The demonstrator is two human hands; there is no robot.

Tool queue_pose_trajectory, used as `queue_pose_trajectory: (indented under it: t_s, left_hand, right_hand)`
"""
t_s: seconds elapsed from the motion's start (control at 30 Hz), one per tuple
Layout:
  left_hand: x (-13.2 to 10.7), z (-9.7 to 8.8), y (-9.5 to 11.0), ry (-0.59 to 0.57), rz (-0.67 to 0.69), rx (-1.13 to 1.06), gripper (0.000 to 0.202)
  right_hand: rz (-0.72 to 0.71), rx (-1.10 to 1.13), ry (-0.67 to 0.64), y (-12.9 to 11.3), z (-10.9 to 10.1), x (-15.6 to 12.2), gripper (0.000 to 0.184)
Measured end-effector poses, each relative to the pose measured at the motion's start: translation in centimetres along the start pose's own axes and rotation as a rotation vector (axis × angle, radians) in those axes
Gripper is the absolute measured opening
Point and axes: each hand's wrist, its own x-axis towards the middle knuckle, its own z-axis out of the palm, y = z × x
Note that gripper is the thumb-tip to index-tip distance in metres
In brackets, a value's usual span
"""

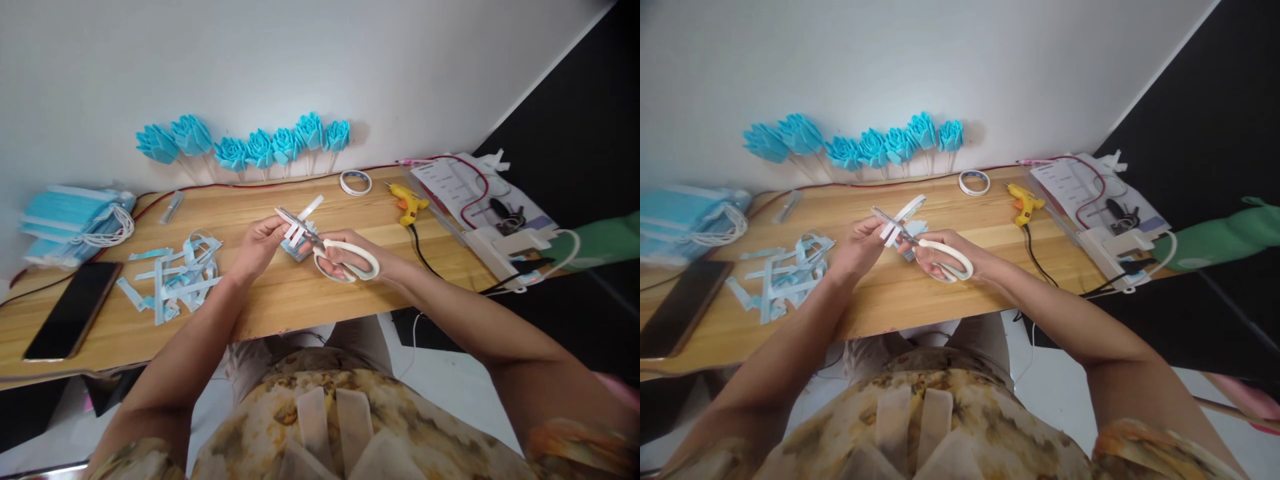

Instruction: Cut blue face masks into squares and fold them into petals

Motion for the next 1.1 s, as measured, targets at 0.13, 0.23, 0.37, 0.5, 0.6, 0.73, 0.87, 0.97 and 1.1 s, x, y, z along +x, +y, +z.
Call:
queue_pose_trajectory:
  t_s: [0.13,0.23,0.37,0.5,0.6,0.73,0.87,0.97,1.1]
  left_hand:
    - [0.3,0.2,0.5,0.052,-0.041,-0.099,0.037]
    - [0.5,0.3,0.6,0.102,-0.055,-0.129,0.033]
    - [0.6,0.3,0.5,0.126,-0.049,-0.182,0.034]
    - [0.6,0.5,0.4,0.114,-0.039,-0.193,0.037]
    - [0.6,0.5,0.2,0.090,-0.027,-0.202,0.039]
    - [0.6,0.3,-0.1,0.056,-0.028,-0.209,0.041]
    - [0.4,0.3,0.0,0.019,-0.045,-0.202,0.043]
    - [0.2,0.5,0.1,-0.016,-0.063,-0.187,0.046]
    - [0.2,0.7,0.0,-0.040,-0.087,-0.161,0.050]
  right_hand:
    - [-0.001,-0.105,-0.136,0.2,0.1,-0.4,0.069]
    - [-0.012,-0.126,-0.205,0.7,-0.2,-0.6,0.070]
    - [-0.026,-0.083,-0.205,1.1,-1.0,-1.0,0.067]
    - [-0.057,-0.104,-0.173,1.2,-1.7,-1.5,0.066]
    - [-0.078,-0.107,-0.147,1.4,-2.0,-1.7,0.066]
    - [-0.106,-0.093,-0.160,1.9,-2.2,-1.6,0.062]
    - [-0.123,-0.095,-0.183,2.1,-2.3,-1.2,0.059]
    - [-0.121,-0.095,-0.187,2.0,-2.2,-1.0,0.060]
    - [-0.117,-0.081,-0.192,2.0,-2.2,-0.8,0.060]
